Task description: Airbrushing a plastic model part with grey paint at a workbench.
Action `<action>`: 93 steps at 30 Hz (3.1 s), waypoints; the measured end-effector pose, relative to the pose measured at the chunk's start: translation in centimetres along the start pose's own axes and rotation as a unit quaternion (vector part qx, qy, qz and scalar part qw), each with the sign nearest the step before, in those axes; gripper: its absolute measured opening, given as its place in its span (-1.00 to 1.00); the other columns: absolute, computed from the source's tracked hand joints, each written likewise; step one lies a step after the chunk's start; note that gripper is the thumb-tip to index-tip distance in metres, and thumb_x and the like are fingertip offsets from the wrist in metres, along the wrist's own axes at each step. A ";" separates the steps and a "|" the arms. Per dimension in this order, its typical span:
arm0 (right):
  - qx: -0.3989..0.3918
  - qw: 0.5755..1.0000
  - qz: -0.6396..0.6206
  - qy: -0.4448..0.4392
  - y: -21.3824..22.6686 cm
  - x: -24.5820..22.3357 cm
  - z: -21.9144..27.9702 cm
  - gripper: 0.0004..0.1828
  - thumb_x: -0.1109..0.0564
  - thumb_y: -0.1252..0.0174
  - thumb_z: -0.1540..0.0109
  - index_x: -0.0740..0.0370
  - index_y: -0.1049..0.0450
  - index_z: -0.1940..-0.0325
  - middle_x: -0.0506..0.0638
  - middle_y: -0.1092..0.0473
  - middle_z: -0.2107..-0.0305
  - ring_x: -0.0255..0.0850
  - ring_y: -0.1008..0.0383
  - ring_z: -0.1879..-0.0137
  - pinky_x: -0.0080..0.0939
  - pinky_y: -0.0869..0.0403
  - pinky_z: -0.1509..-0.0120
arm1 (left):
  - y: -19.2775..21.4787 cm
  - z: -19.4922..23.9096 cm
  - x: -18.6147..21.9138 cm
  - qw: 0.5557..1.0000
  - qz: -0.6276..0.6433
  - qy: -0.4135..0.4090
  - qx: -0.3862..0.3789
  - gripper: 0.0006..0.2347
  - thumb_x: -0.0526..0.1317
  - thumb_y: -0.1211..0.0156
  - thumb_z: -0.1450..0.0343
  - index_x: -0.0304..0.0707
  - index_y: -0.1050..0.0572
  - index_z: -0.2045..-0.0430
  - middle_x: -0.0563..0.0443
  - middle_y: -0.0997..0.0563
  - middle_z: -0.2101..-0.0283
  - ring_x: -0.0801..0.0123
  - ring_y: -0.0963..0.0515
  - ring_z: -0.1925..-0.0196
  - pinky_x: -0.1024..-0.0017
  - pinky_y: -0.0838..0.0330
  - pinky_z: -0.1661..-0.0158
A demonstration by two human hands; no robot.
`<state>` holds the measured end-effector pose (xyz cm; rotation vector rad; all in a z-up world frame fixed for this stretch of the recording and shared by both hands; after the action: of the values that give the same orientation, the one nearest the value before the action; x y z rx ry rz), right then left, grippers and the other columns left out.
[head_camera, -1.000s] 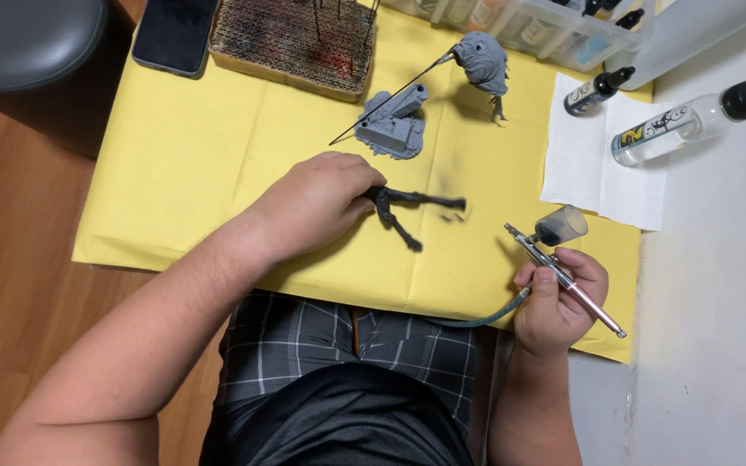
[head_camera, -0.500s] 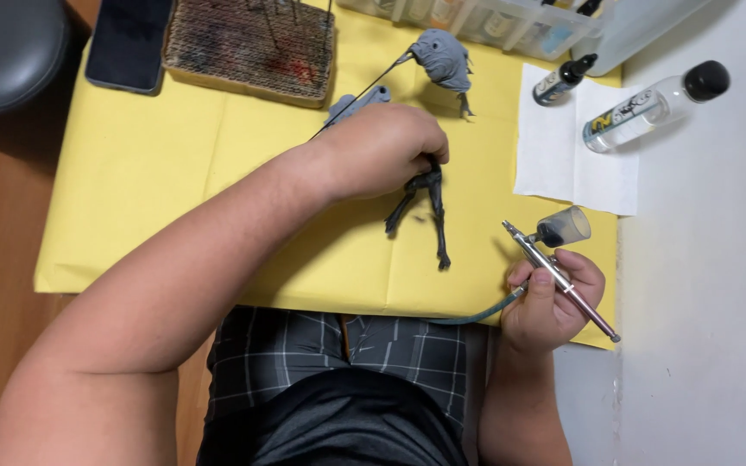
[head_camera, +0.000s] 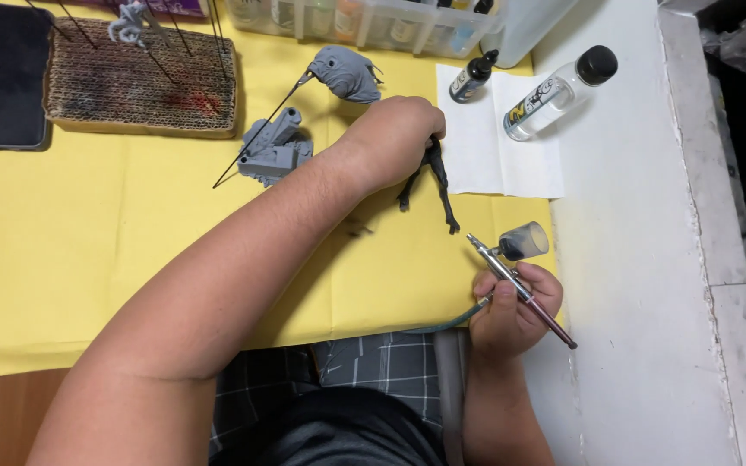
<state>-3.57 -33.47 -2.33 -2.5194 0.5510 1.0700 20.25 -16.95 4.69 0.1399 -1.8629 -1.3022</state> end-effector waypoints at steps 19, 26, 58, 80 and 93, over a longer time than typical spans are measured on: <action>-0.044 0.995 0.081 0.024 -0.9 -0.5 0.0 -0.70 0.26 -0.02 -0.37 0.54 -0.20 -0.10 0.10 -0.29 0.73 -0.21 -0.32 0.61 -0.29 -0.42 0.39 | 4.6 10.2 2.8 0.998 -0.033 -0.037 0.033 -0.89 -0.39 -0.10 -0.45 -0.39 -0.58 0.25 -0.20 -0.57 0.33 -0.11 -0.65 0.19 0.07 -0.59 0.22; -0.062 0.993 0.100 0.002 -2.3 -0.8 -0.3 -0.73 0.29 -0.06 -0.37 0.53 -0.24 -0.08 0.10 -0.30 0.73 -0.24 -0.28 0.63 -0.36 -0.34 0.43 | 1.5 11.9 -0.5 0.997 -0.076 0.007 0.005 -0.89 -0.37 -0.11 -0.42 -0.26 -0.58 0.28 -0.04 -0.55 0.33 0.10 -0.64 0.21 0.24 -0.60 0.25; 0.003 0.978 0.184 -0.099 -4.2 -1.7 0.2 -0.76 0.30 0.08 -0.37 0.37 -0.25 -0.13 0.11 -0.34 0.57 -0.19 -0.42 0.43 -0.22 -0.45 0.16 | -2.5 -2.4 -0.2 0.963 -0.223 -0.015 -0.148 -0.81 -0.45 0.03 -0.38 -0.17 -0.53 0.31 -0.03 -0.60 0.32 -0.02 -0.61 0.29 0.09 -0.51 0.33; -0.149 0.934 0.317 -0.068 -9.1 -7.4 -2.9 -0.83 0.33 -0.07 -0.37 0.43 -0.38 -0.04 0.07 -0.40 0.49 -0.22 -0.46 0.35 -0.21 -0.49 0.03 | -1.7 2.3 -1.3 0.976 -0.104 -0.096 0.166 -0.88 -0.50 -0.06 -0.21 -0.32 -0.39 0.50 -0.16 -0.45 0.41 -0.14 -0.46 0.51 -0.06 -0.32 0.56; -0.147 0.947 0.276 -0.072 -8.7 -6.5 -2.4 -0.84 0.36 -0.06 -0.38 0.35 -0.28 -0.04 0.09 -0.36 0.48 -0.22 -0.45 0.34 -0.22 -0.47 0.03 | -1.9 2.1 -1.5 0.979 -0.101 -0.088 0.154 -0.88 -0.50 -0.05 -0.22 -0.30 -0.40 0.49 -0.15 -0.47 0.40 -0.15 -0.50 0.48 -0.06 -0.35 0.54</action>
<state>-2.12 -25.65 5.49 -2.5614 1.1790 1.6237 19.10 -15.51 2.06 0.3974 -2.2443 -1.1809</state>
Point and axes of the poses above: each hand's wrist, its own z-axis away from the middle knuckle, its own y-axis out of the back of the hand, x = y × z, the point moved 5 cm from there along -z, towards the middle knuckle
